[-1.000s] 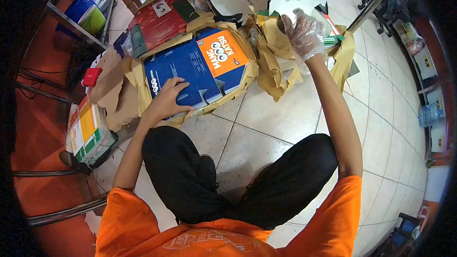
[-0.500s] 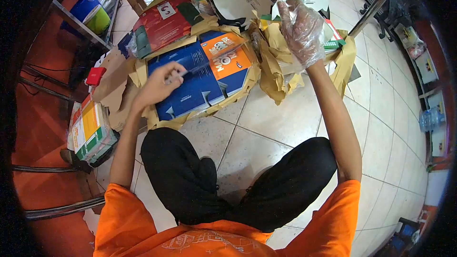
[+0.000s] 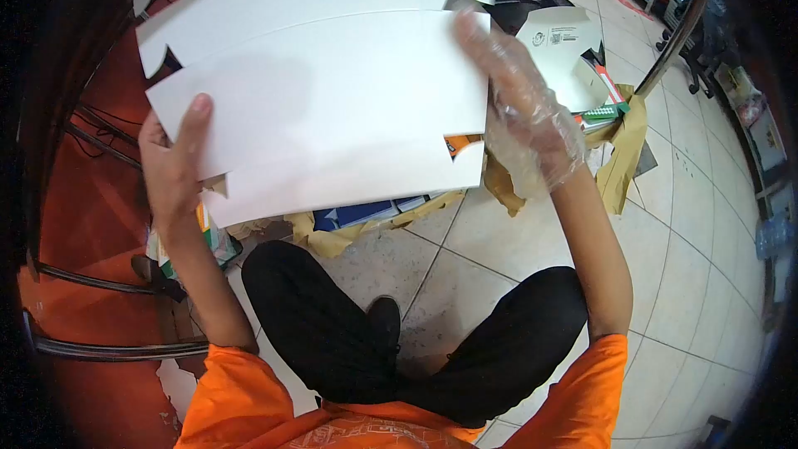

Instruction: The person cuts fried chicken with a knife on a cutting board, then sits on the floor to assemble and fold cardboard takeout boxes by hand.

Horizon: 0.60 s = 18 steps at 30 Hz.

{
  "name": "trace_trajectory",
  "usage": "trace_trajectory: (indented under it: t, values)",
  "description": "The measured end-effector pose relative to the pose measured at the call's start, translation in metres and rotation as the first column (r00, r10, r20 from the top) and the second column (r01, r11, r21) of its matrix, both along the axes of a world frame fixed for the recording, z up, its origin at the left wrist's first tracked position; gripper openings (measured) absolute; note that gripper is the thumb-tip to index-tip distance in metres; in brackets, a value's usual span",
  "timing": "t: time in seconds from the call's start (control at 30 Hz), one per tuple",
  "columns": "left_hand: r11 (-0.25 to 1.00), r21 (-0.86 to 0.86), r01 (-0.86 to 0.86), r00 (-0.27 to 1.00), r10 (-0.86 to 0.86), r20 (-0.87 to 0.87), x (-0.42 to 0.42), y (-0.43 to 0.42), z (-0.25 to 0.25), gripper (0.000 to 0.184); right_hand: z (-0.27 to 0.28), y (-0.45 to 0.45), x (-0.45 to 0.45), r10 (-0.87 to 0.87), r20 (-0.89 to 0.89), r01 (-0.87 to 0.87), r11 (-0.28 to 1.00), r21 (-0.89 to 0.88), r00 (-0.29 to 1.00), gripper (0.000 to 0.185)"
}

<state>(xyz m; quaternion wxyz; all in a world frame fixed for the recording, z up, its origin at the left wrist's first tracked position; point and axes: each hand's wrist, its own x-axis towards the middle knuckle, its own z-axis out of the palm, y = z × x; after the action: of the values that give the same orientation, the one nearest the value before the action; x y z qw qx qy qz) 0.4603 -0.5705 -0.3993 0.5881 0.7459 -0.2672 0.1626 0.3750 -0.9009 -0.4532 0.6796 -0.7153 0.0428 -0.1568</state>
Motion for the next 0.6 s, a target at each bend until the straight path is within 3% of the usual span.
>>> trace_trajectory:
  t: [0.1, 0.13, 0.2, 0.23, 0.27, 0.33, 0.37, 0.4, 0.43, 0.47, 0.53, 0.57, 0.6]
  values:
    - [0.98, 0.042, -0.194, 0.978, 0.189, 0.088, 0.006, -0.014, -0.018, 0.03, 0.01, 0.006, -0.011, 0.101, -0.046, -0.091, 0.98, 0.179, 0.994, 0.059]
    - [0.981, 0.028, -0.193, 0.977, 0.189, 0.102, 0.005, -0.019, -0.026, 0.029, -0.002, -0.005, -0.012, 0.255, 0.11, -0.267, 0.958, 0.109, 0.961, 0.057]
    - [0.982, 0.012, -0.186, 0.977, 0.184, 0.112, -0.003, -0.031, -0.035, 0.028, -0.011, -0.011, -0.009, 0.403, 0.245, -0.419, 0.908, 0.012, 0.882, 0.054]
    - [0.995, -0.028, -0.095, 0.994, 0.097, 0.059, -0.014, -0.037, -0.035, 0.027, -0.011, -0.008, -0.006, 0.246, 0.061, -0.228, 0.951, -0.209, 0.967, 0.066]
    - [0.997, -0.071, -0.006, 1.0, 0.006, 0.01, -0.025, -0.042, -0.035, 0.027, -0.013, -0.004, -0.002, 0.032, -0.078, -0.064, 0.894, -0.444, 0.996, 0.081]
    - [0.972, 0.04, 0.231, 0.973, -0.231, 0.003, -0.043, -0.047, -0.036, 0.028, -0.035, -0.009, 0.0, 0.034, 0.035, 0.009, 0.573, -0.819, 0.999, 0.085]
    - [0.972, 0.037, 0.234, 0.972, -0.234, 0.002, -0.05, -0.051, -0.035, 0.028, -0.046, -0.011, 0.0, 0.035, 0.117, 0.096, 0.368, -0.925, 0.993, 0.087]
    - [0.954, 0.092, 0.286, 0.958, -0.285, -0.023, -0.057, -0.055, -0.035, 0.028, -0.051, -0.009, 0.004, 0.037, 0.212, 0.2, 0.208, -0.958, 0.977, 0.084]
    - [0.929, 0.148, 0.339, 0.941, -0.335, -0.052, -0.061, -0.058, -0.035, 0.028, -0.054, -0.006, 0.007, 0.043, 0.257, 0.247, 0.158, -0.956, 0.966, 0.082]
    - [0.928, 0.147, 0.342, 0.94, -0.338, -0.055, -0.062, -0.061, -0.037, 0.028, -0.056, -0.003, 0.009, 0.027, 0.295, 0.287, 0.158, -0.945, 0.955, 0.079]
    - [0.973, 0.021, 0.229, 0.94, -0.215, -0.264, -0.062, -0.065, -0.044, 0.03, -0.051, 0.004, 0.011, -0.032, 0.34, 0.336, 0.255, -0.907, 0.94, 0.074]
    - [0.976, 0.082, 0.201, 0.979, -0.197, -0.058, -0.049, -0.064, -0.043, 0.03, -0.046, 0.009, 0.011, -0.07, 0.343, 0.346, 0.343, -0.873, 0.937, 0.071]
    - [0.991, 0.066, 0.117, 0.99, -0.112, -0.082, -0.04, -0.063, -0.046, 0.03, -0.038, 0.016, 0.007, -0.096, 0.314, 0.321, 0.466, -0.824, 0.945, 0.069]
